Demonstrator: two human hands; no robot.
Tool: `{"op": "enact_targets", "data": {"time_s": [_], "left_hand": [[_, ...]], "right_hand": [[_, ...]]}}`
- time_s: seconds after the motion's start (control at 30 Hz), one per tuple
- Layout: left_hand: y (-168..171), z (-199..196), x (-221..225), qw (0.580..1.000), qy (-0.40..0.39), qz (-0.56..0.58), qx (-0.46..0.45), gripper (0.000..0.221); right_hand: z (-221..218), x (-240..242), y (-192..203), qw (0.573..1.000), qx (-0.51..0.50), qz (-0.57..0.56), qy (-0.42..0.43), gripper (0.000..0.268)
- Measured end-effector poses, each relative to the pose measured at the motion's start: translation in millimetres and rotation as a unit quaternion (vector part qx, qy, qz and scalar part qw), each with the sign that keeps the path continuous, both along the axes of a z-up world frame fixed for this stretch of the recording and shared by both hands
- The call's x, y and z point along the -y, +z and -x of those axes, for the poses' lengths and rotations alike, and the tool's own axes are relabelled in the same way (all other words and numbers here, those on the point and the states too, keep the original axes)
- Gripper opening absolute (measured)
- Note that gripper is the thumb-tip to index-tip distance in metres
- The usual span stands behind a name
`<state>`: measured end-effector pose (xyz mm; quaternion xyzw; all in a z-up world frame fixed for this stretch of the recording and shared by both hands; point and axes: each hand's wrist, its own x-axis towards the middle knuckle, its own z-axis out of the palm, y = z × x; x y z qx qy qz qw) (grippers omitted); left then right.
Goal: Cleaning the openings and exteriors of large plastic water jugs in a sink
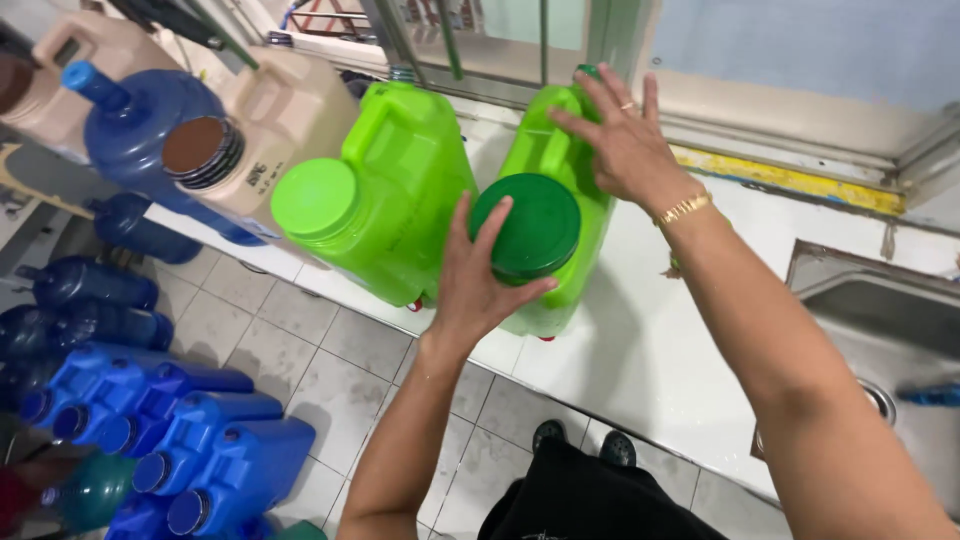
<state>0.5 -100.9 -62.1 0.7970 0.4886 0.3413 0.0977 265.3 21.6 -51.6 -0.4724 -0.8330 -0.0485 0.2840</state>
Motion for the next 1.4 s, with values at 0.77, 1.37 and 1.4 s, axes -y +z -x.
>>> {"op": "enact_targets", "data": {"time_s": [0.77, 1.37, 1.4], "left_hand": [[-4.4, 23.2, 11.7, 0.473, 0.089, 0.287, 0.828, 0.092], [-146.5, 34.1, 132.1, 0.313, 0.031, 0.484, 0.817, 0.107], [-167.8, 22.8, 137.0, 0.311, 0.03, 0.486, 0.816, 0.107]], "right_hand": [[22.0, 92.4, 68.0, 0.967, 0.075, 0.099, 0.221, 0.059], [-47.3, 183.1, -50.0, 0.769, -0.547, 0.316, 0.1, 0.024], [-32.4, 191.9, -65.5, 0.77, -0.546, 0.316, 0.097, 0.024]]}}
